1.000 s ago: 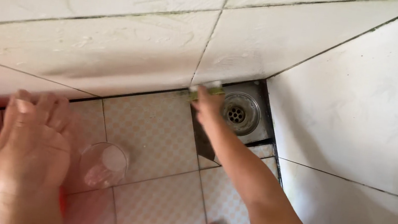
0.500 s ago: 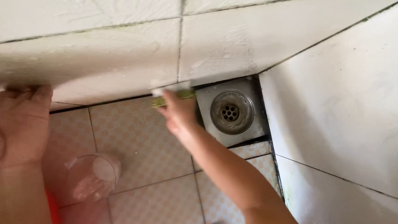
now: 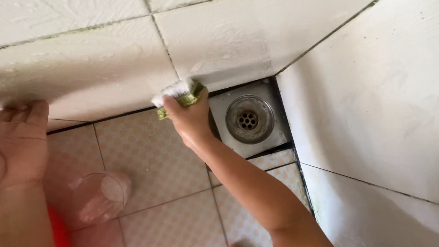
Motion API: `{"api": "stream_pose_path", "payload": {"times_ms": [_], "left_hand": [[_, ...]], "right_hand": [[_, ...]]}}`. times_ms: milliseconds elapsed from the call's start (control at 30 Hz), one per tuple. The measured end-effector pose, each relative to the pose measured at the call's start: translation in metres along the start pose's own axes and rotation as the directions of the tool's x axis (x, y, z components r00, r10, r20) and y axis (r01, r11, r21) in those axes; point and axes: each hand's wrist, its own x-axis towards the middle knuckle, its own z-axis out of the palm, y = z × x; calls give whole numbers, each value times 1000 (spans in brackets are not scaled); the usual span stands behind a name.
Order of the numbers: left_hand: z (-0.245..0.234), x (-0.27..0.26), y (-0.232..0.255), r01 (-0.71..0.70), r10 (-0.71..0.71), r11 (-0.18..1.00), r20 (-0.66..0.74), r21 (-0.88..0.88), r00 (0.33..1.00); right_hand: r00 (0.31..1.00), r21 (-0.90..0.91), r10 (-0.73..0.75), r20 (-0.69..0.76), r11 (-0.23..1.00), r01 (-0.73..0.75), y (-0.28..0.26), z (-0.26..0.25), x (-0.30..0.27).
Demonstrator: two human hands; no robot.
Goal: Scrubbing bathroom wall and floor tiles using a brush and soapy water
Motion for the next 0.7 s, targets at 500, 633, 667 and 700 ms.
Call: {"api": "stream_pose_path", "payload": {"times_ms": [500,633,667,700], "left_hand": [[11,1,-1,-42,28,991,-106,-129,994],[-5,-9,4,43,-35,998,-160,45,986],[-25,-11,-9,28,-21,999,-165,43,986],[-45,-15,-23,-90,111,893,-22,441,994]], "right_hand": [[995,-166,-79,-58,984,69,-22,-27,-1],[911,97,-139,387,989,109,-5,-12,-17],[905,101,-143,400,989,112,-23,-12,-22],[957,58,39,286,997,-58,-41,-15,-29]]}}
